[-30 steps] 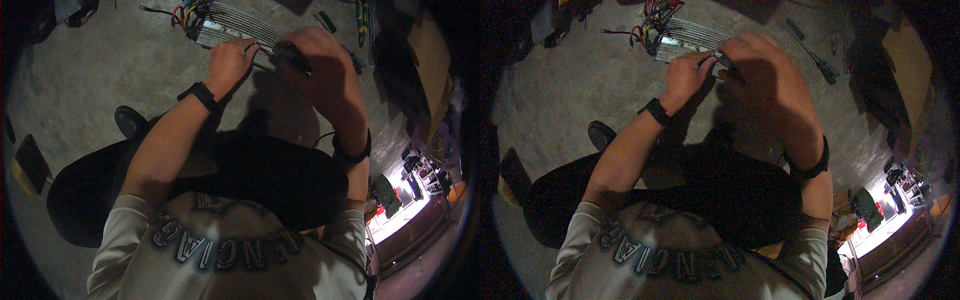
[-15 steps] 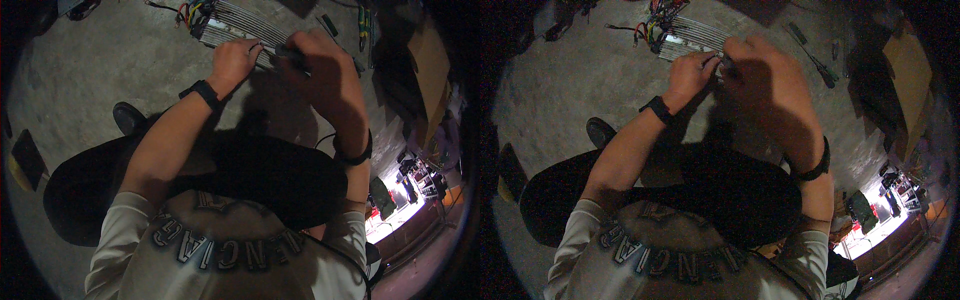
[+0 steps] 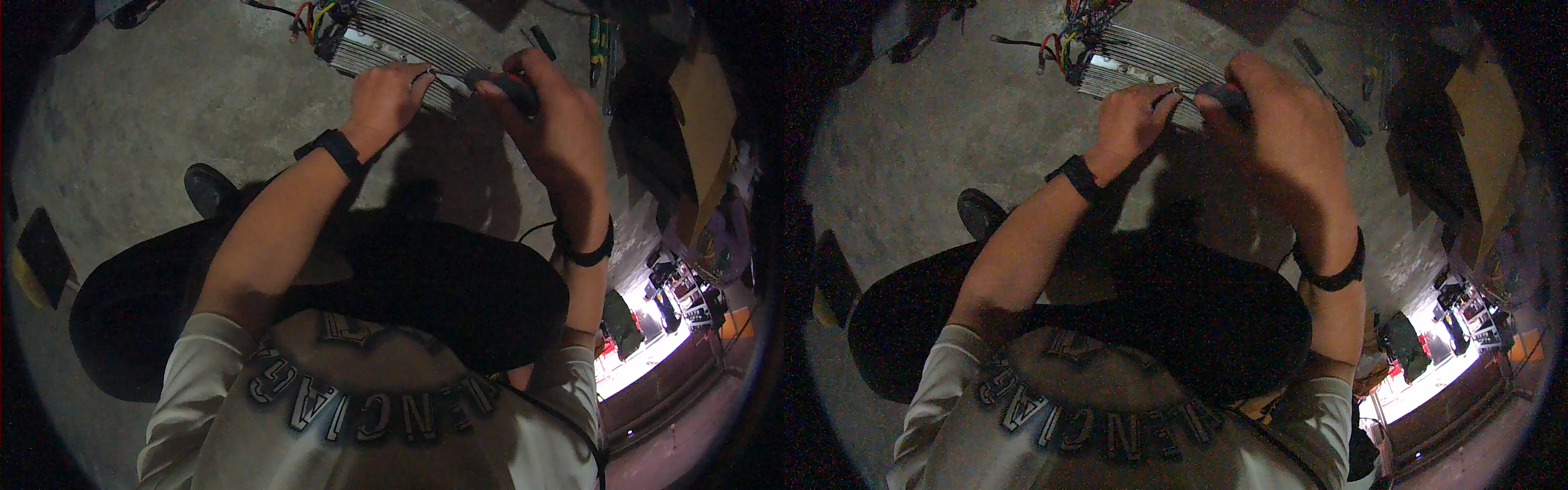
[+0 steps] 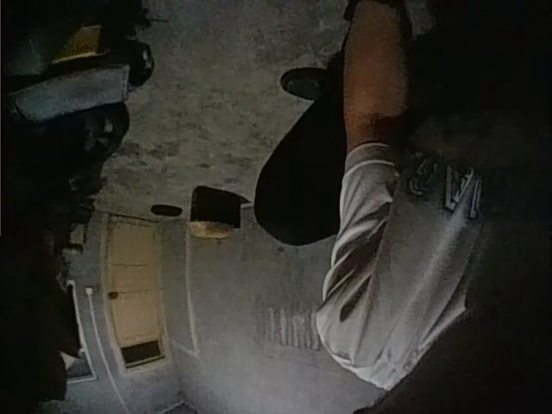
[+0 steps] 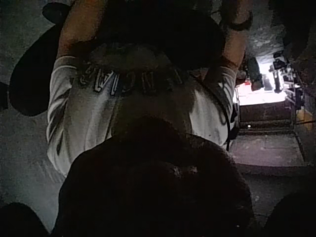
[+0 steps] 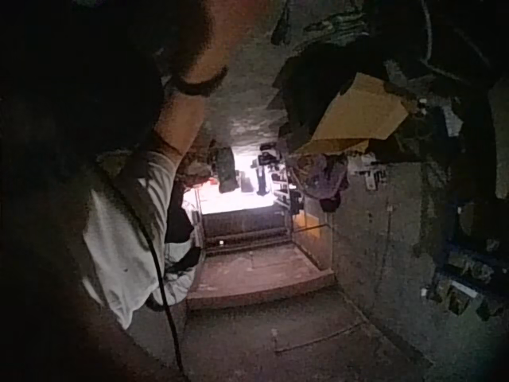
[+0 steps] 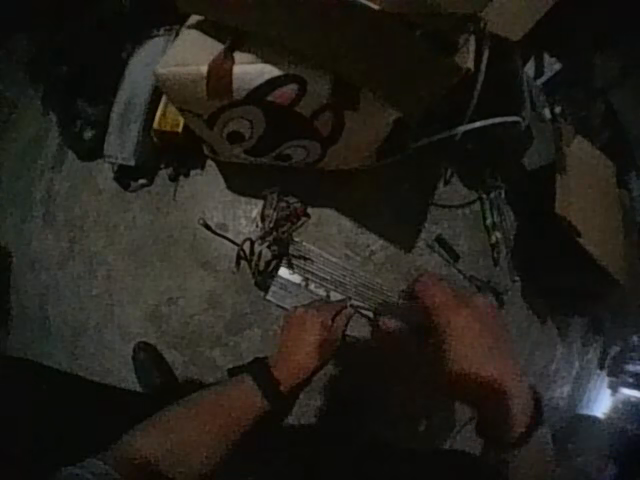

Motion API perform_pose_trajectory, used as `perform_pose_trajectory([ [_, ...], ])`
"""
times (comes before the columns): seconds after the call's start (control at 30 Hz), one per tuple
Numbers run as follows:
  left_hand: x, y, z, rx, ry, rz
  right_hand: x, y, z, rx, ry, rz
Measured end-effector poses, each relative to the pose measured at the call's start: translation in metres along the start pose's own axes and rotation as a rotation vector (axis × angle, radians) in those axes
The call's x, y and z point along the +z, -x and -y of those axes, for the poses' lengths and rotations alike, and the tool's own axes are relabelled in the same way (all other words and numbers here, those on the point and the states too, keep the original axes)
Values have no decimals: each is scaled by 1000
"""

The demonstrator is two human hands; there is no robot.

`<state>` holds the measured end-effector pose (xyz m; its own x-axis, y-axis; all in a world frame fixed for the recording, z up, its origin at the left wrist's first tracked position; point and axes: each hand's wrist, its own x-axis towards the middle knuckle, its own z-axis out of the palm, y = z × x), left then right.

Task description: The person is repairing an electronic controller, likely for an electric vehicle, by using a screwdriver to remove and replace components.

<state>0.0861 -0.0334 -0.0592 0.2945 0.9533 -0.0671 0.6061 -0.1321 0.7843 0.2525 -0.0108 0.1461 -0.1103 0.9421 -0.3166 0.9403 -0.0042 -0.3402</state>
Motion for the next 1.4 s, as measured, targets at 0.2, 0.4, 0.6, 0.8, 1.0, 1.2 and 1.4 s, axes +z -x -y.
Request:
perform_pose_trajectory([
  [0.2, 0, 0, -2, 0, -15, -2, -5, -3, -10, -187, -39, 14],
  [0.4, 0, 0, 0, 50, 17, -40, -8, 1, -8, -209, -41, 17],
  [0.6, 5, 1, 2, 76, 15, -38, -2, 9, -14, -139, -132, -22],
  [0.8, 3, -1, 1, 87, 24, -59, -4, 13, -13, -38, -96, -73],
  [1.0, 2, -1, -1, 75, 48, -85, -4, 16, -12, 11, -171, -100],
  [1.2, 2, -1, -2, 78, 65, -82, -2, 17, -9, 19, -122, -123],
  [1.4, -1, 0, -1, 82, 50, -80, 0, 13, -4, -27, -31, -100],
])
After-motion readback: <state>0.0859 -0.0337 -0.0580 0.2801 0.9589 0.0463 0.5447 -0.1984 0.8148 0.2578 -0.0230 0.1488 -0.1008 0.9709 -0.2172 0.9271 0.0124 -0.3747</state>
